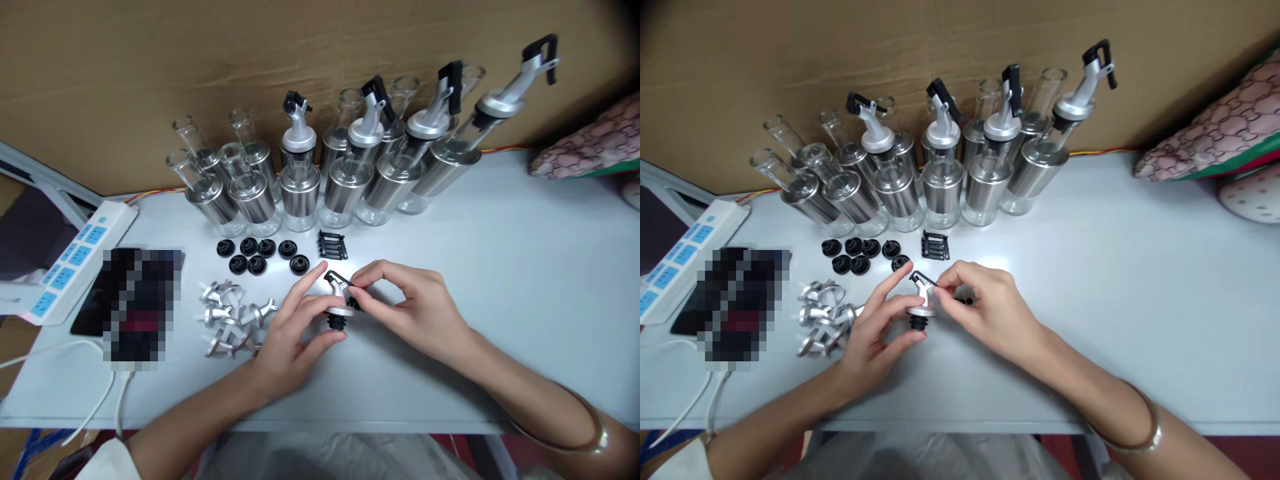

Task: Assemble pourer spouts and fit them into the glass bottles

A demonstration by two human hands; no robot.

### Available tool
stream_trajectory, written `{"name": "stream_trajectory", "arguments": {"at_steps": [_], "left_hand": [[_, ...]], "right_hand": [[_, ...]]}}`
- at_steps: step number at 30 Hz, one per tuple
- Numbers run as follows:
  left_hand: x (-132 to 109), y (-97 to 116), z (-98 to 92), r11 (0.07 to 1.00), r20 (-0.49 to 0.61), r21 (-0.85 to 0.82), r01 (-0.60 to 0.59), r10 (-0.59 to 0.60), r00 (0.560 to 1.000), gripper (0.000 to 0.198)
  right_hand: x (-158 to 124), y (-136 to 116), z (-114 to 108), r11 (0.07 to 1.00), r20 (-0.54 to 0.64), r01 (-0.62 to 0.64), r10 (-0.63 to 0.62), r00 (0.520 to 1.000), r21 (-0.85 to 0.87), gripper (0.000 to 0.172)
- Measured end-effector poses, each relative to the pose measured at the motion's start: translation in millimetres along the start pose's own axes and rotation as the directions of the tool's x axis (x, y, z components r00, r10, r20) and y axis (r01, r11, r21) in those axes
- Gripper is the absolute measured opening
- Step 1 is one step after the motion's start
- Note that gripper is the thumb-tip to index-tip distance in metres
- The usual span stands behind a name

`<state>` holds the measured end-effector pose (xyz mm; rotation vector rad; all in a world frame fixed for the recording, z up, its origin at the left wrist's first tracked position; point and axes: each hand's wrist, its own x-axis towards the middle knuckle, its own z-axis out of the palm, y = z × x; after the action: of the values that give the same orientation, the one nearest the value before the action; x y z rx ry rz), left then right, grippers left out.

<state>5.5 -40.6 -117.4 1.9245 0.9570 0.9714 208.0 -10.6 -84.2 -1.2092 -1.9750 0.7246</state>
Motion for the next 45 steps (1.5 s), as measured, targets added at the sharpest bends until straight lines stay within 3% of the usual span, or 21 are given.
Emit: {"name": "stream_trajectory", "arguments": {"at_steps": [14, 17, 22, 28, 45], "left_hand": [[3, 4, -2.8, 0.998, -0.016, 0.002, -0.060, 0.060, 0.998, 0.031], [2, 3, -2.4, 0.998, -0.048, -0.028, -0.063, 0.061, 0.997, 0.031], [0, 0, -0.6, 0.996, -0.045, -0.044, -0.077, 0.075, 0.996, 0.029], [-1, -2, 2.3, 0.997, -0.061, -0.047, -0.062, 0.059, 0.996, 0.032], [-4, -2, 3.4, 0.993, -0.035, -0.117, -0.005, 0.001, 0.999, 0.033]], "right_hand": [[1, 1, 0, 0.998, -0.009, 0.054, -0.053, 0.999, 0.039, 0.012], [1, 2, -1, 0.995, 0.008, 0.090, -0.090, 0.996, 0.050, 0.004], [0, 4, 1, 0.962, 0.094, 0.267, -0.261, 0.961, -0.052, 0.048], [1, 4, 3, 0.952, 0.195, 0.256, -0.222, 0.955, -0.168, 0.040], [2, 9, 5, 0.836, 0.195, 0.486, -0.447, 0.873, -0.257, 0.040]]}}
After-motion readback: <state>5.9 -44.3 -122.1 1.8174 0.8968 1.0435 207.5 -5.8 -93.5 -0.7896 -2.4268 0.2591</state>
